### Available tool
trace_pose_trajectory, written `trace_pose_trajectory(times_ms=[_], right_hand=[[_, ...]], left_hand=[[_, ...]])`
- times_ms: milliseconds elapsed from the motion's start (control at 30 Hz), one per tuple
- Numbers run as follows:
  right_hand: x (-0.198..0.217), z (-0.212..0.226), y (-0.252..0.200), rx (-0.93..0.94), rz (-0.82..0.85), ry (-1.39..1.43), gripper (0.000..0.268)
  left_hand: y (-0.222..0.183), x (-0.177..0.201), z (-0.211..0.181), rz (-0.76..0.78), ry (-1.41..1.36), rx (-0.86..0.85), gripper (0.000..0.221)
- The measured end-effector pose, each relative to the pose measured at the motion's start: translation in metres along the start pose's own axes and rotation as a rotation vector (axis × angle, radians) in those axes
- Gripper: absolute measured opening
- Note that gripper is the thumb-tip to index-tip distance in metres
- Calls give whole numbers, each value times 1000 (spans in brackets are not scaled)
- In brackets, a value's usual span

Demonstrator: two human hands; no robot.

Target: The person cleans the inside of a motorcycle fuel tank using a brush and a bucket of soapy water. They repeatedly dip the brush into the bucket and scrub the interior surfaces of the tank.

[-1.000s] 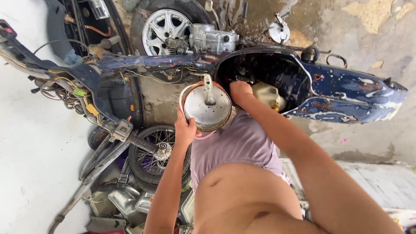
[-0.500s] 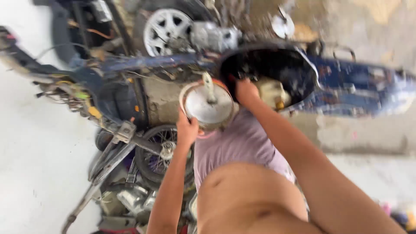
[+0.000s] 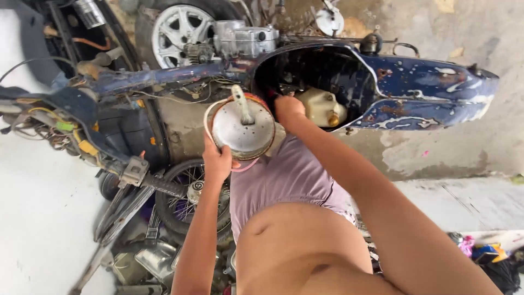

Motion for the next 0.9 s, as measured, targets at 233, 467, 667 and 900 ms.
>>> trace_pose_trajectory(times_ms=[233, 467, 667, 900], right_hand=[[22, 4, -3, 12, 15, -16, 22], [31, -21, -27, 79, -1, -94, 17], [22, -21, -5, 132, -53, -213, 17], [19, -5, 35, 275, 36, -326, 21]], left_hand=[[2, 5, 13, 6, 46, 33, 74], [6, 4, 8, 8, -40, 28, 75], [4, 6, 11, 20, -35, 7, 72], [-1, 8, 2, -19, -31, -4, 70]])
Point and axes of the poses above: each hand's wrist, its own y-axis towards the middle knuckle, its own x-axis out of the back of the hand, z = x × y, the point moved 5 cm from there along y, towards the middle knuckle, and after that the axes turned 15 degrees about -z, right-handed, at the moved point
